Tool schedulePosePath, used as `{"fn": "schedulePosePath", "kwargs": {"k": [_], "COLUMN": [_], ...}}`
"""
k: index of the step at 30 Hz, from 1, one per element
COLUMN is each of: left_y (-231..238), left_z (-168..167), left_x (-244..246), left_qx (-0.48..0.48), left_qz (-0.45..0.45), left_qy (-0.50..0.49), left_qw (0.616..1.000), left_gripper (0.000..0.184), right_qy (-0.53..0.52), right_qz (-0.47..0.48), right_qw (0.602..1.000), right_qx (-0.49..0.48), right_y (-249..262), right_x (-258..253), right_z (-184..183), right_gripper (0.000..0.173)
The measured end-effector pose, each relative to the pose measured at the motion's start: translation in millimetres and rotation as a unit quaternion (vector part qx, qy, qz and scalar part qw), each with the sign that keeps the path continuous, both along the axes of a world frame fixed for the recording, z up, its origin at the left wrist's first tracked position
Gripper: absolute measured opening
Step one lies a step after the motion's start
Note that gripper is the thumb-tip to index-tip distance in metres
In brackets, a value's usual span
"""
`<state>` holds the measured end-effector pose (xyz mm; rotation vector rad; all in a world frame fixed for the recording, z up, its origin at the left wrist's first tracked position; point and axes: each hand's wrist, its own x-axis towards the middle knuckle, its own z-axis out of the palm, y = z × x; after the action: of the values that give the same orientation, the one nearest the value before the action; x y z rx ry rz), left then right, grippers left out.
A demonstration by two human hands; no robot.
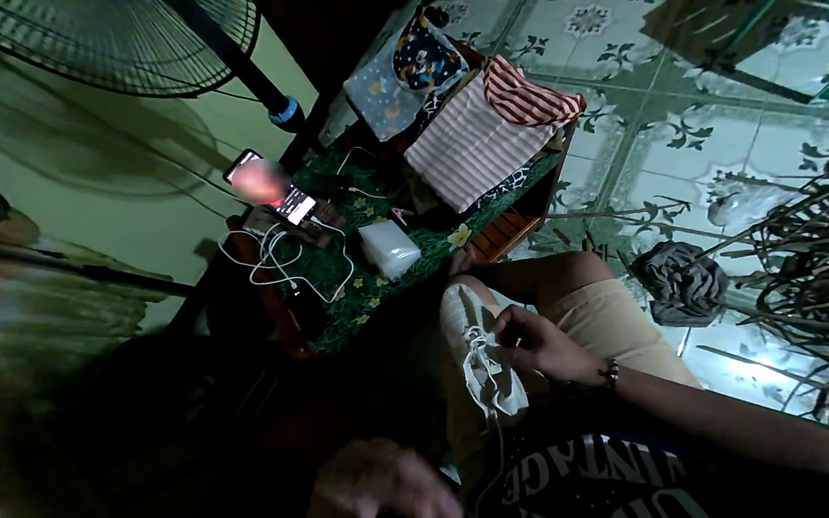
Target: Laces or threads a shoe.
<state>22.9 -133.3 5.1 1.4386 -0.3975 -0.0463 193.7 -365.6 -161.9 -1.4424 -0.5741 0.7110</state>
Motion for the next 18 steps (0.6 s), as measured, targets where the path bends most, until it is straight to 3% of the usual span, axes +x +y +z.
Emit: {"fn": "schedulePosePath", "kwargs": {"k": [2, 4, 6, 11, 13, 15, 18], "left_y": [-4.7, -16.5, -27.9, -51.7, -57.6, -59.8, -59.9], "left_z": [-23.2, -53.0, -76.9, -112.1, -117.2, -120.2, -122.7], "left_x": [14.3, 31.3, 41.9, 52.0, 54.2, 55.2, 54.5], "left_qx": [0.120, 0.287, 0.414, 0.438, 0.438, 0.435, 0.417], "left_qz": [0.112, 0.220, 0.265, 0.316, 0.324, 0.334, 0.357], "left_qy": [0.041, 0.059, 0.086, 0.134, 0.136, 0.131, 0.127], "left_qw": [0.986, 0.931, 0.867, 0.831, 0.828, 0.825, 0.826], "left_gripper": [0.024, 0.026, 0.030, 0.042, 0.038, 0.031, 0.026], "right_qy": [-0.039, -0.081, -0.137, -0.266, -0.287, -0.269, -0.140], "right_qz": [0.009, 0.019, 0.029, 0.060, 0.093, 0.116, 0.125], "right_qw": [0.999, 0.996, 0.990, 0.956, 0.942, 0.946, 0.981], "right_qx": [-0.002, -0.010, -0.024, -0.107, -0.146, -0.139, -0.056], "right_y": [3.3, 6.8, 12.3, 26.8, 31.7, 33.8, 30.7], "right_x": [2.2, 5.0, 9.1, 19.7, 24.9, 31.2, 41.1], "right_z": [4.7, 8.1, 10.2, 19.3, 24.9, 27.0, 28.1], "right_gripper": [0.039, 0.037, 0.032, 0.023, 0.023, 0.022, 0.017]}}
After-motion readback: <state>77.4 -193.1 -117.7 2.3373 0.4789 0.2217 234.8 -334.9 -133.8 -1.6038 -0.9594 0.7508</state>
